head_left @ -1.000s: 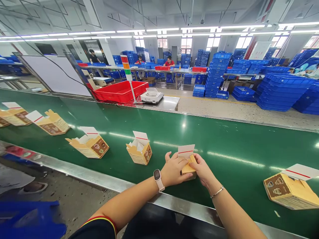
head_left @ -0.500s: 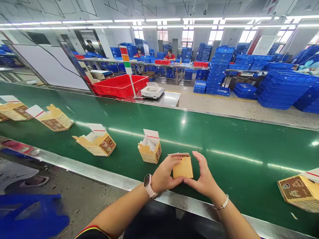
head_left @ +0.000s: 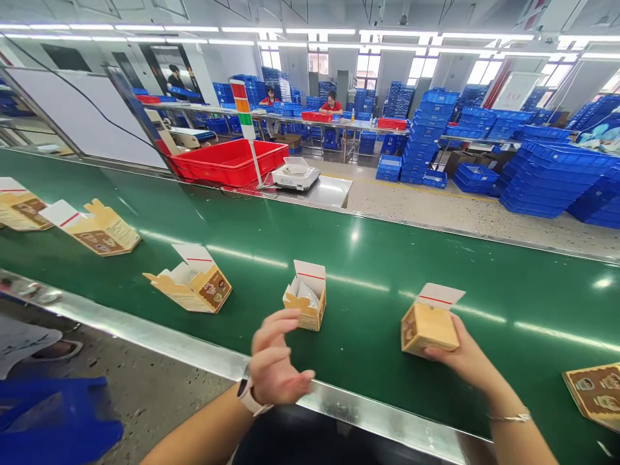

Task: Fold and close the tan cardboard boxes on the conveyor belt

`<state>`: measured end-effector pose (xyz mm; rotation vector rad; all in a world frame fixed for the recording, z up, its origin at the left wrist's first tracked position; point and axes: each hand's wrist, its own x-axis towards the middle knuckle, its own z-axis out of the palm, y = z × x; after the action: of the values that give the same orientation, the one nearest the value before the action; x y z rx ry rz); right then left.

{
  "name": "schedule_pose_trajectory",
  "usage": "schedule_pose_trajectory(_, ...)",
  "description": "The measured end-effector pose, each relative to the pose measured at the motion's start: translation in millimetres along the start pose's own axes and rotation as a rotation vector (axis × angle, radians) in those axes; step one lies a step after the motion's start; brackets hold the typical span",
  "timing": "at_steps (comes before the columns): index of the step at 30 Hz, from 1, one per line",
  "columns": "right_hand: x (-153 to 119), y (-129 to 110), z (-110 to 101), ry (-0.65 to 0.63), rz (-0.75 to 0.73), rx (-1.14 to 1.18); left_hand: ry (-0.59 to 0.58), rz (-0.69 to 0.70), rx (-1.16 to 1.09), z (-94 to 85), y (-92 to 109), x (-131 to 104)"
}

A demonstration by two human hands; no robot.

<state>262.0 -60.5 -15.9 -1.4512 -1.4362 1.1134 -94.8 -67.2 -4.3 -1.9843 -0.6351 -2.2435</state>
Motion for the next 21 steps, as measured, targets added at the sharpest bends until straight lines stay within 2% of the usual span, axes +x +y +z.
schedule_pose_trajectory(2,-2,4,-29,0.176,-0.005,-0.122,0.12,-0.048,0.068,-14.2,-15,-4)
schedule_pose_trajectory(3,-5,2,-36,0.322,-0.057,-0.237,0.104,-0.13,0.094,-20.0,-24,-8)
schedule_pose_trajectory(4,-7,-3,-37,0.494,-0.145,-0.364,0.041,-0.24,0.114,-24.6,-32,-12)
schedule_pose_trajectory(6,-14,-20,-16,0.814,-0.411,-0.593,-0.133,-0.437,0.133,-29.4,-48,-21)
schedule_pose_trajectory(7,-16,-31,4,0.884,-0.575,-0.659,-0.208,-0.492,0.128,-29.7,-53,-25)
schedule_pose_trajectory(8,-17,-41,27,0.832,-0.751,-0.677,-0.267,-0.517,0.114,-28.9,-57,-29)
schedule_pose_trajectory(9,-16,-49,53,0.642,-0.896,-0.676,-0.32,-0.518,0.094,-27.3,-60,-31)
schedule_pose_trajectory(10,-12,-54,79,0.376,-0.943,-0.666,-0.367,-0.498,0.073,-25.0,-61,-32)
schedule_pose_trajectory(11,-5,-56,103,0.165,-0.953,-0.638,-0.415,-0.463,0.058,-22.4,-62,-32)
schedule_pose_trajectory(13,14,-51,141,-0.043,-0.987,-0.607,-0.513,-0.375,0.053,-16.8,-63,-29)
schedule_pose_trajectory(16,44,-36,167,-0.113,-1.004,-0.541,-0.634,-0.288,0.095,-7.4,-63,-20)
schedule_pose_trajectory(18,57,-32,169,-0.126,-0.974,-0.498,-0.707,-0.304,0.128,0.2,-64,-13)
schedule_pose_trajectory(21,63,-40,163,-0.13,-0.898,-0.451,-0.803,-0.381,0.185,13.8,-64,-7)
